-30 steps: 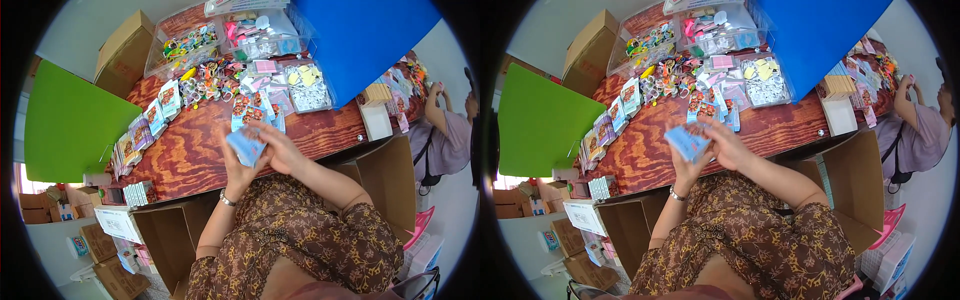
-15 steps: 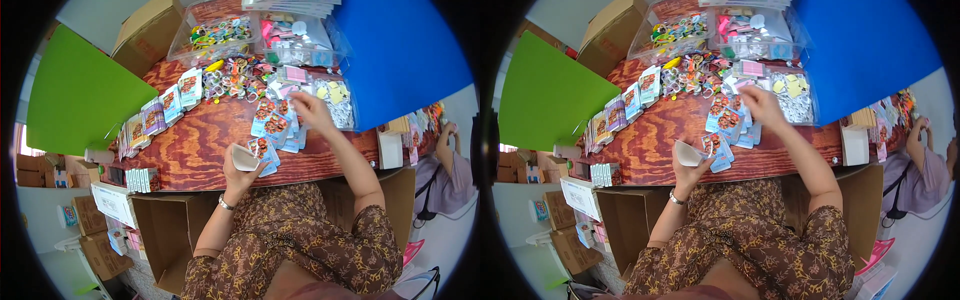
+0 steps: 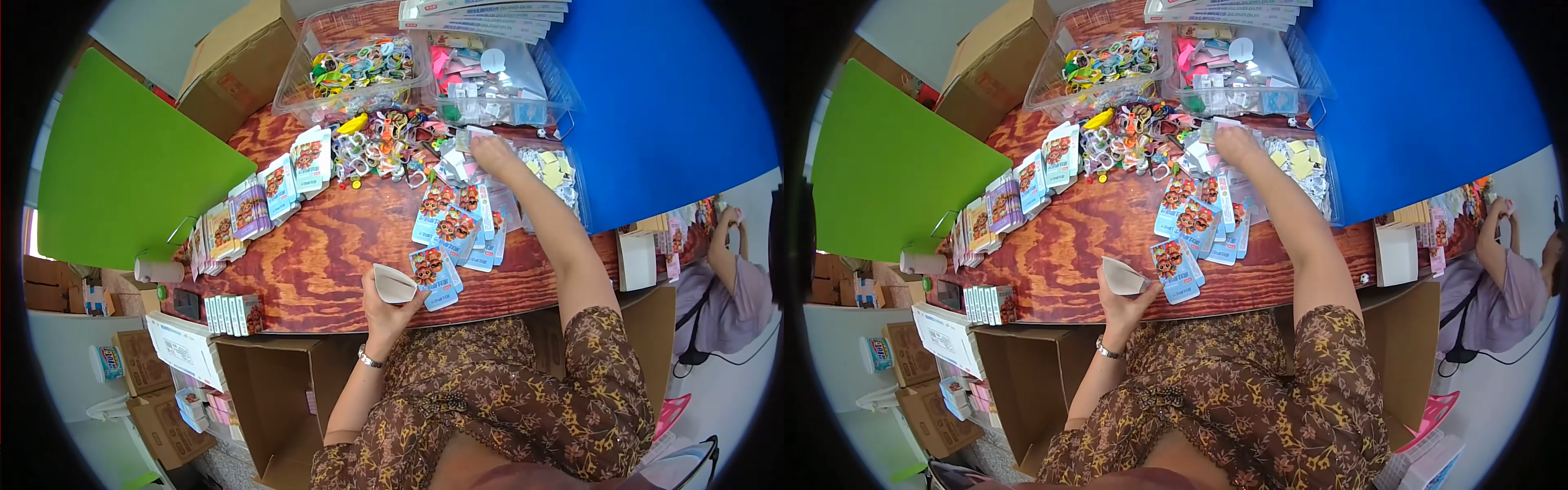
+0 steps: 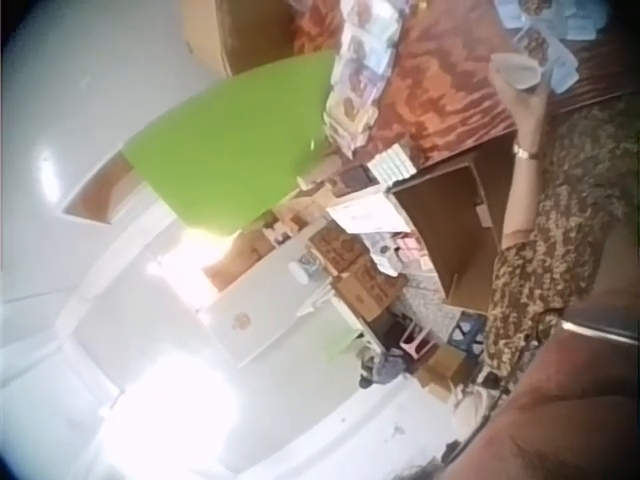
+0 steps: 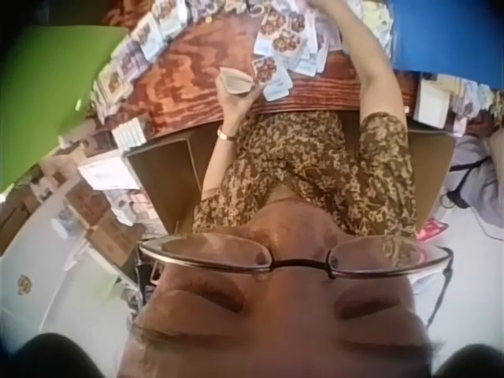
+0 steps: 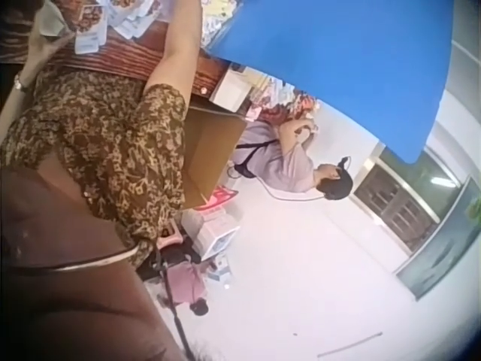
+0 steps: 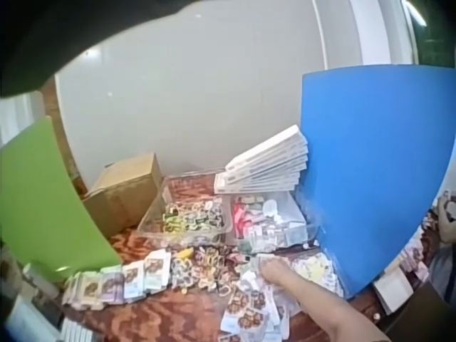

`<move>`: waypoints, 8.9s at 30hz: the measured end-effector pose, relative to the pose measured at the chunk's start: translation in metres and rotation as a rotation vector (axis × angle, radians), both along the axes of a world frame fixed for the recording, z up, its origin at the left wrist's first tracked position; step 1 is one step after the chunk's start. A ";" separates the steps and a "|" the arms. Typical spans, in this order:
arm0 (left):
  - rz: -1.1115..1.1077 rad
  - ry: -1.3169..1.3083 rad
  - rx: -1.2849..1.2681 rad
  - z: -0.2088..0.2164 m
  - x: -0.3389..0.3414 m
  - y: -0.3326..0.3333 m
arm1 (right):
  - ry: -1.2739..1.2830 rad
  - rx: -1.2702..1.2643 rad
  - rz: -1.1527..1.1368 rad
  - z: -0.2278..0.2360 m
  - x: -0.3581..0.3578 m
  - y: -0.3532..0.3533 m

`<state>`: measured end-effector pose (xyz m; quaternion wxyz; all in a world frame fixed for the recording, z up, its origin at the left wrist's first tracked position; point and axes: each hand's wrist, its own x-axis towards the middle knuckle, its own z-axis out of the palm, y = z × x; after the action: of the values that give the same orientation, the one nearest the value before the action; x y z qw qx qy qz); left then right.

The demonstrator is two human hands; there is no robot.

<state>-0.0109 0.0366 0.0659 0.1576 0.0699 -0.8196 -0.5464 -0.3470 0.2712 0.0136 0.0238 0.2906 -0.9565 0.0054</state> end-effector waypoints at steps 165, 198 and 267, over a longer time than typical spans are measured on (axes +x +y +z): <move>0.211 -0.016 -0.116 -0.008 0.005 -0.022 | -0.698 -0.328 0.283 0.180 0.183 -0.121; 0.065 0.123 -0.139 0.017 -0.007 0.005 | 0.108 -0.726 0.606 0.128 0.226 -0.084; -0.055 -0.015 -0.177 0.010 -0.006 0.019 | -0.348 -0.032 -0.009 0.047 0.125 0.142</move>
<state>-0.0168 0.0560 0.0758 0.1419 0.0375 -0.8674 -0.4755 -0.2221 0.4128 0.0604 -0.1375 0.2806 -0.9473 0.0708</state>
